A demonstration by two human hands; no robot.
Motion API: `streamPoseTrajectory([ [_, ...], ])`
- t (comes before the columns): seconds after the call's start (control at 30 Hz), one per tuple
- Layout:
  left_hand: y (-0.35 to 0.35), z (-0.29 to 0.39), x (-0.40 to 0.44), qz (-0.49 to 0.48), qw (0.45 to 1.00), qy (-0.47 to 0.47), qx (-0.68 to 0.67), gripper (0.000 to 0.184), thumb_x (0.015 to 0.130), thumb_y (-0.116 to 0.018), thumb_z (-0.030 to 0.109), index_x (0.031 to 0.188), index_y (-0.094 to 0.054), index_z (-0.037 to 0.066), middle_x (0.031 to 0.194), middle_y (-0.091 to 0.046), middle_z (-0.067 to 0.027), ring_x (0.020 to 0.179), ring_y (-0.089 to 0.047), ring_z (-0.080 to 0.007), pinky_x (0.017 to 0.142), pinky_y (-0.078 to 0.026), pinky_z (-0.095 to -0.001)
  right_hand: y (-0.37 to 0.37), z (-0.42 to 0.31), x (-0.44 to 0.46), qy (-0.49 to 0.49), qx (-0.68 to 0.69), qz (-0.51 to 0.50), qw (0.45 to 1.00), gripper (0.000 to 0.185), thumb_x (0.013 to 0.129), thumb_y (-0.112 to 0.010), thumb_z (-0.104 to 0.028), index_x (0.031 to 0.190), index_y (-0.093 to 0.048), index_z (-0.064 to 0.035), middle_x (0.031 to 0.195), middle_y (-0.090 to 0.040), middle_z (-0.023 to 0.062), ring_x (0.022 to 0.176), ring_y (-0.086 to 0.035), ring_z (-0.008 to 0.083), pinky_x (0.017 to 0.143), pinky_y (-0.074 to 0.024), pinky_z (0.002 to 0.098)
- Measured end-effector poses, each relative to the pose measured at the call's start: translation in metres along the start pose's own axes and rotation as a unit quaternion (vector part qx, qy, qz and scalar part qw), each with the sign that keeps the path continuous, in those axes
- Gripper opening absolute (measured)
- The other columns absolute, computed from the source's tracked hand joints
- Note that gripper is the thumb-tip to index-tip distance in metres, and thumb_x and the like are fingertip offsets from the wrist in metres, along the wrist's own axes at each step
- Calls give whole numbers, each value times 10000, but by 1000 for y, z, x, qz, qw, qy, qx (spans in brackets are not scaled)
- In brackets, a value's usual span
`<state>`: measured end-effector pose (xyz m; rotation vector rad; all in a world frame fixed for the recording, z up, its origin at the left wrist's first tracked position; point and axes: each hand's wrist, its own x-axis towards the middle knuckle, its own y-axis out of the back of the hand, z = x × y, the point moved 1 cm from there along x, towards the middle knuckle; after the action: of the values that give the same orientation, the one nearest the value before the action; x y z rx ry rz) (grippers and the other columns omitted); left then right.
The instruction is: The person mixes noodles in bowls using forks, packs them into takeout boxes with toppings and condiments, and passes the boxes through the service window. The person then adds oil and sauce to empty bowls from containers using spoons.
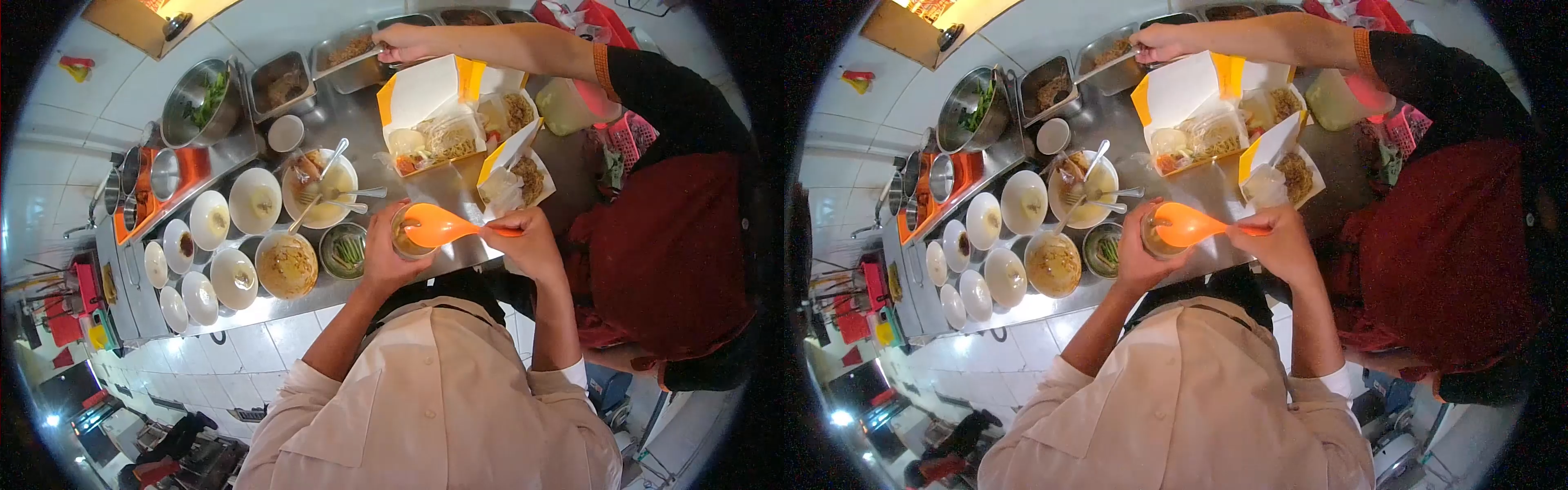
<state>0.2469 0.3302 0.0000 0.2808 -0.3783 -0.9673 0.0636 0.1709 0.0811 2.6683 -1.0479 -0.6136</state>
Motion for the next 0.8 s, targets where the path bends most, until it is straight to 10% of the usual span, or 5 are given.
streamPoseTrajectory([
  [0.1,-3,0,0,11,1000,-10,11,830,593,-914,197,1282,-482,32,1304,-538,-148,1195,-543,-283,1019,-443,-383,1,-1,-2,-31,13,6,999,221,775,-790,-176,841,-758,33,674,-685,59,601,-619,113,578,-473,262],
  [0.3,-3,2,1,-3,997,-19,77,829,582,-883,247,1283,-498,32,1316,-564,-153,1182,-531,-353,1027,-413,-444,-31,-69,-34,280,-407,114,862,146,704,-767,-116,732,-649,-35,627,-469,76,570,-561,267,513,-460,393],
  [0.8,-4,8,-8,-17,997,-37,60,837,590,-920,260,1286,-501,59,1333,-567,-160,1207,-534,-356,1037,-415,-434,-38,-33,-8,110,-289,-17,951,302,735,-737,-287,723,-717,14,673,-652,211,671,-669,365,647,-523,450],
])
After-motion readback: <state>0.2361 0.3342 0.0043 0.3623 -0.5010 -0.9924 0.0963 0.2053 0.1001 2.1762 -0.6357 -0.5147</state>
